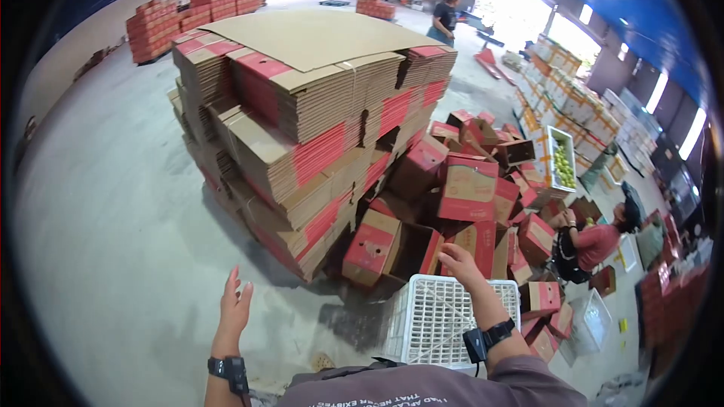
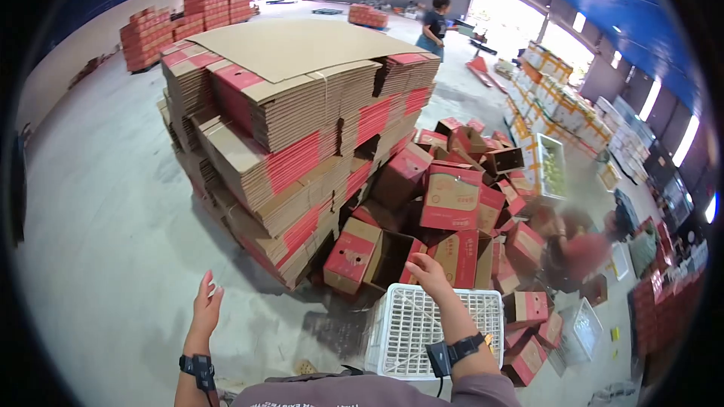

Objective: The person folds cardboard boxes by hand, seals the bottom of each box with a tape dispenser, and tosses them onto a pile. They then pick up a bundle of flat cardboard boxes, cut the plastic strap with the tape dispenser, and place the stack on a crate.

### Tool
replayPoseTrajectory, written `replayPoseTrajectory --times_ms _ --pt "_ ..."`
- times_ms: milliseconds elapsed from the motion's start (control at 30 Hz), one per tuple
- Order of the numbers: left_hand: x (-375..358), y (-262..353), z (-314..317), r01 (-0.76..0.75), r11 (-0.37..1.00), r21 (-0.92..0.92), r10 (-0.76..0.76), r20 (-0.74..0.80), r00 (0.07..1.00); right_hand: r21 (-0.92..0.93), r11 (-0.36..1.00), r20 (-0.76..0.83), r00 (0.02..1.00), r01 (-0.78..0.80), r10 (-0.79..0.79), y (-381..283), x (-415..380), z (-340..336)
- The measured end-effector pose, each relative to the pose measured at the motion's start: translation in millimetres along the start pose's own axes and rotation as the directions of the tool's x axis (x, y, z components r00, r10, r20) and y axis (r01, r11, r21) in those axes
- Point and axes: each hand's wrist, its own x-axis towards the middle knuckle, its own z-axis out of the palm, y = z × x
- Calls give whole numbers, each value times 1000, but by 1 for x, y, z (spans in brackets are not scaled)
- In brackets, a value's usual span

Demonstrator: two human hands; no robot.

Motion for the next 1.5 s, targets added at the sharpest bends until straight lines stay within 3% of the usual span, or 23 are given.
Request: replayPoseTrajectory --times_ms 200,300,467,600,667,700,733,833,967,1067,1167,1333,1400,1467,1500 --pt "43 -11 -36 -18 999 -38 17 -34 999 -5 1000 1 1000 -21 21 -37 24 51" --pt "55 -14 -43 -24 998 -52 23 -24 999 -100 995 -34 999 14 -17 -42 41 57" --pt "73 -25 -51 -25 997 -76 24 -14 1000 -10 987 -70 985 -162 161 -67 65 52" --pt "87 -22 -57 -26 996 -85 22 -48 999 129 977 -151 971 -169 188 -76 121 37" --pt "95 -9 -59 -31 992 -120 24 -64 998 190 979 -211 971 -71 111 -86 148 35" --pt "102 -5 -58 -34 993 -116 25 -76 997 206 970 -201 965 -128 170 -99 159 33" --pt "110 0 -58 -61 989 -131 50 -91 995 216 975 -220 971 -50 99 -98 177 31" --pt "139 28 -52 -143 977 -157 126 -115 985 297 955 -293 951 -11 102 -118 224 31" --pt "191 78 -30 -308 927 -214 288 -123 950 314 947 -217 976 67 3 -120 317 19" --pt "232 118 -6 -340 922 -186 329 -90 940 353 927 -277 961 124 -23 -144 371 26" --pt "268 151 21 -352 910 -218 334 -118 935 348 928 -228 972 131 -52 -150 436 28" --pt "307 168 57 -378 922 -91 356 -190 915 361 860 -388 897 361 -213 -141 549 40" --pt "318 167 65 -354 933 -70 332 -218 918 485 778 -471 869 400 -153 -175 551 58" --pt "325 157 74 -400 909 -117 379 -163 911 521 790 -419 903 322 -92 -175 563 61" --pt "327 154 75 -378 915 -140 359 -143 922 612 740 -287 950 279 -121 -165 581 63"
